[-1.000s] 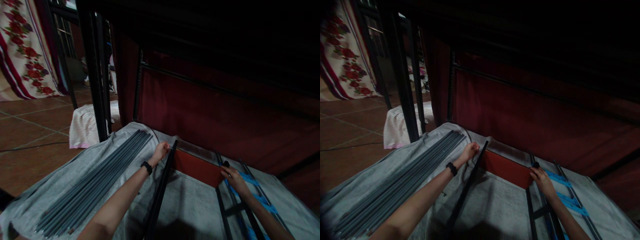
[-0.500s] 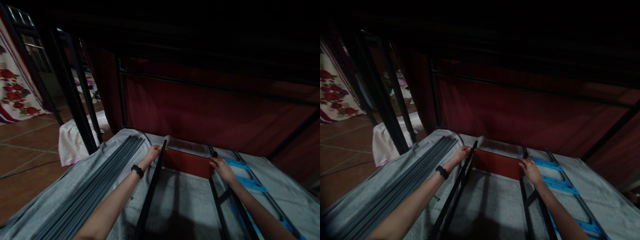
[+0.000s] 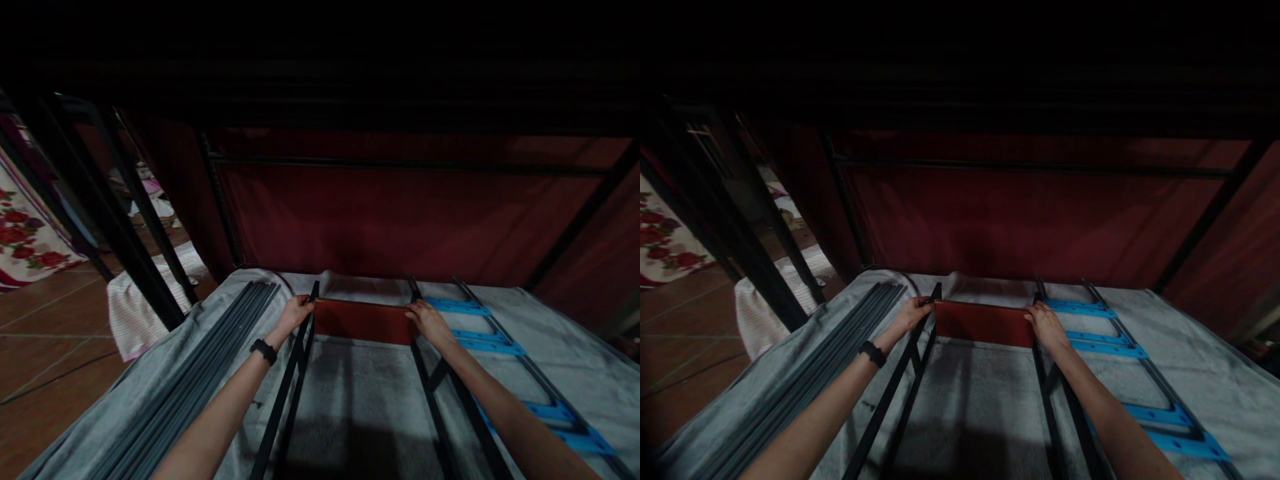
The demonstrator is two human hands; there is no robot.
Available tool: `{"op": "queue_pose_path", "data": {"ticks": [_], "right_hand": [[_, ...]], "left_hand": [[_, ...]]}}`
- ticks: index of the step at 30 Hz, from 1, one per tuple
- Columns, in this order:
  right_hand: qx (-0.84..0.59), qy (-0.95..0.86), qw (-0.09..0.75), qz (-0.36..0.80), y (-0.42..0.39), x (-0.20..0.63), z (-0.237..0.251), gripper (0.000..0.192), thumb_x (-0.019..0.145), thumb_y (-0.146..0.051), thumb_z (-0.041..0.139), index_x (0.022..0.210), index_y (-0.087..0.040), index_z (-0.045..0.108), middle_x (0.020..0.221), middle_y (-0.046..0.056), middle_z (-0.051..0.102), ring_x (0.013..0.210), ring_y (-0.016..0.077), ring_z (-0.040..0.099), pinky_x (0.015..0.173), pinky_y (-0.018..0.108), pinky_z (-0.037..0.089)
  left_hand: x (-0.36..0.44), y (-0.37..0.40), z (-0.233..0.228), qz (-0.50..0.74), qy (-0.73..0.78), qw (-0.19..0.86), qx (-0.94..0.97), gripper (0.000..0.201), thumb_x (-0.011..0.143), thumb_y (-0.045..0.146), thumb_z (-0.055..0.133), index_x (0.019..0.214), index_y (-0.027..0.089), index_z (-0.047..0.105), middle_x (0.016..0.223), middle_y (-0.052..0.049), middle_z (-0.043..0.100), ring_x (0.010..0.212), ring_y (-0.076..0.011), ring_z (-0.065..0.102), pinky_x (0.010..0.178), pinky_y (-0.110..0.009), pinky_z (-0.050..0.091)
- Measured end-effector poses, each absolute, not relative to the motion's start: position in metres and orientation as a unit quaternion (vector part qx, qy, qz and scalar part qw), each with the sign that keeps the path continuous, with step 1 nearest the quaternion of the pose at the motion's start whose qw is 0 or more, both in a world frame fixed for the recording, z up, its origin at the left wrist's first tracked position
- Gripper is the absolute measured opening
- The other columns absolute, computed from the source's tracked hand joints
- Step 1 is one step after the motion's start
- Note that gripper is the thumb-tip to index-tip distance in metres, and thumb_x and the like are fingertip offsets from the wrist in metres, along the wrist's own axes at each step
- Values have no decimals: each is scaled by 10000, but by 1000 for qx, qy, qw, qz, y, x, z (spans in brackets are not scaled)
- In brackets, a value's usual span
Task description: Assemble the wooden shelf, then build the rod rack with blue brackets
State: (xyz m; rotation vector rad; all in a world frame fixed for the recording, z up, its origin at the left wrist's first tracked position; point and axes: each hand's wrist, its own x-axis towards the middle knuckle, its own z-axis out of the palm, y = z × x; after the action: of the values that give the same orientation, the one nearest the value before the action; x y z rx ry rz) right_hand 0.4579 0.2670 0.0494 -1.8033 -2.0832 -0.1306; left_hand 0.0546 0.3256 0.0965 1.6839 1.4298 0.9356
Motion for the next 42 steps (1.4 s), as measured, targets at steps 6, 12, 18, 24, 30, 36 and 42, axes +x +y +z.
{"op": "queue_pose_path", "data": {"ticks": [6, 12, 18, 24, 30, 36, 42], "right_hand": [[-636, -748, 181, -48, 261, 449, 61, 266, 957, -217, 490, 1050, -145, 729, 1071, 156, 721, 1170, 274, 608, 1051, 383, 419], [-629, -755, 181, -51, 257, 446, 68, 234, 946, -208, 504, 1019, -173, 723, 1030, 122, 719, 1017, 242, 648, 966, 360, 448], [-635, -750, 171, -63, 258, 447, 64, 250, 942, -212, 511, 1067, -185, 727, 1056, 118, 726, 1023, 242, 653, 989, 371, 444], [-628, -755, 178, -60, 262, 451, 60, 270, 949, -222, 499, 1086, -173, 726, 1063, 120, 725, 1016, 246, 660, 1001, 387, 444], [-620, -758, 196, -48, 263, 452, 58, 277, 946, -217, 491, 1084, -191, 729, 1034, 110, 727, 1009, 240, 662, 1012, 386, 438], [-620, -758, 199, -41, 262, 451, 60, 305, 948, -203, 464, 1109, -183, 722, 1025, 122, 722, 1021, 253, 660, 1001, 398, 447], [-618, -761, 192, -43, 263, 451, 60, 315, 945, -209, 463, 1133, -192, 716, 1031, 111, 726, 1012, 235, 666, 1016, 388, 449]], "left_hand": [[58, 323, 95, 372, 552, 391, 635, 243, 722, 156, 574, 893, 113, 741, 700, -39, 704, 605, -161, 616, 543, -215, 418], [63, 324, 92, 385, 574, 288, 663, 207, 729, 119, 557, 809, 121, 748, 670, -27, 681, 669, -168, 621, 600, -209, 415], [61, 327, 84, 395, 567, 327, 644, 244, 748, 165, 551, 878, 118, 752, 766, -49, 726, 728, -194, 649, 615, -214, 448], [61, 322, 87, 394, 546, 323, 665, 262, 751, 165, 533, 901, 130, 744, 828, -52, 743, 797, -211, 672, 685, -235, 469], [58, 322, 83, 445, 489, 396, 637, 303, 797, 287, 580, 1001, 116, 725, 954, -91, 757, 914, -240, 680, 809, -285, 504], [51, 323, 76, 495, 498, 457, 546, 440, 806, 271, 616, 1200, 82, 669, 1134, -140, 726, 1022, -236, 671, 920, -307, 496], [57, 332, 68, 540, 481, 506, 470, 485, 816, 257, 633, 1267, 80, 603, 988, -126, 741, 789, -184, 686, 730, -280, 532]]}}
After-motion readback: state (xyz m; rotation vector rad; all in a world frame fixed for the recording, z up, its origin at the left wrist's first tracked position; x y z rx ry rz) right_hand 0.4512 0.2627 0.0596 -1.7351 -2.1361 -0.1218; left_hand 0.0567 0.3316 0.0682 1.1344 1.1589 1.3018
